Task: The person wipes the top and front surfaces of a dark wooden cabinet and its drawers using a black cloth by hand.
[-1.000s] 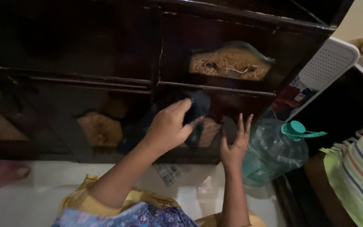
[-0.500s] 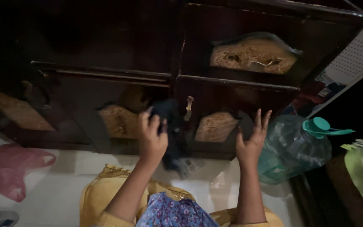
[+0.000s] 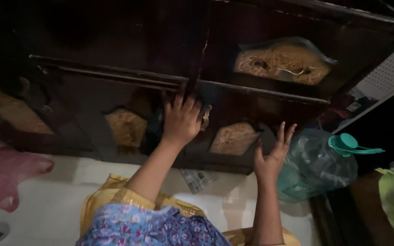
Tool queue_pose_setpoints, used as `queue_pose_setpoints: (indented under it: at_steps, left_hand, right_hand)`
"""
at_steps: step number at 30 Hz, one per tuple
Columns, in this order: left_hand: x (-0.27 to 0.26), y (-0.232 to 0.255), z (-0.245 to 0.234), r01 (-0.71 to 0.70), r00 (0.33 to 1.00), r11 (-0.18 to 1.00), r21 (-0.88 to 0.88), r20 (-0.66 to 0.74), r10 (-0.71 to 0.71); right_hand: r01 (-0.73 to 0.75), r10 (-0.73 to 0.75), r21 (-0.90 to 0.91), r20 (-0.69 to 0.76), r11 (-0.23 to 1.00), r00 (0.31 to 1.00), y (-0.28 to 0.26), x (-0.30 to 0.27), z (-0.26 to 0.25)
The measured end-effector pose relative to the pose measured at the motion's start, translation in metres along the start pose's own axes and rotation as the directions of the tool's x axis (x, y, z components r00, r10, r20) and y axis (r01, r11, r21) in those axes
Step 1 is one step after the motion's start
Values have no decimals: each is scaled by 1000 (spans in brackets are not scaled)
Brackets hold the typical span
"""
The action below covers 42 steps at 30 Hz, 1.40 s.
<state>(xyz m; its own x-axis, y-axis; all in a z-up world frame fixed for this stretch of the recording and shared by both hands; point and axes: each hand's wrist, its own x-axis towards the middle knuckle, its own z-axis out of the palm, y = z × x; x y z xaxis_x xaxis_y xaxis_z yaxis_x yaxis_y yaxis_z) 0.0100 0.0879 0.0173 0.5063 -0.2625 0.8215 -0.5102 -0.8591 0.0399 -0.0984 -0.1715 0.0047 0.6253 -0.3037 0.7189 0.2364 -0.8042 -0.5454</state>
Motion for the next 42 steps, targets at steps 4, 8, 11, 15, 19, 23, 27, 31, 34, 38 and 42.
queue_pose_setpoints:
  at_steps: [4,8,11,15,19,23,27,31,34,38,42]
  left_hand:
    - [-56,3,11,78,983,995,-57,169,-67]
    - [-52,7,11,208,939,968,-140,304,-158]
    - [-17,8,-2,56,991,998,1,118,-56]
    - [6,12,-8,45,997,999,-10,66,-44]
    - [-32,18,11,199,964,971,-136,206,-168]
    - [-86,29,38,285,929,946,-153,287,-234]
    - [-92,38,39,244,964,968,-67,126,-234]
    - [-56,38,14,271,954,957,-100,162,-253]
    - [-42,50,6,264,938,961,-77,254,-237]
    - [-50,60,4,84,993,994,-70,-82,-89]
    - [-77,64,14,125,991,991,-57,-50,-127]
  right_hand:
    - [22,-22,14,3,1000,1000,-3,1,-5]
    - [1,-1,10,-3,1000,1000,-4,2,-3]
    - [5,-5,11,-8,1000,1000,-4,3,-2]
    - [6,-6,13,-3,1000,1000,-4,1,-2]
    - [-33,33,16,24,999,999,-6,2,-4]
    - [-1,0,27,9,1000,1000,-6,2,-6]
    - [-14,14,48,2,999,1000,-6,0,-3]
    - [46,-45,39,-11,998,999,-2,4,-3]
    - [-1,1,30,10,1000,1000,0,0,-1]
    - [0,0,24,-1,1000,1000,-4,0,-1]
    - [12,-12,26,-1,1000,1000,-2,1,-3]
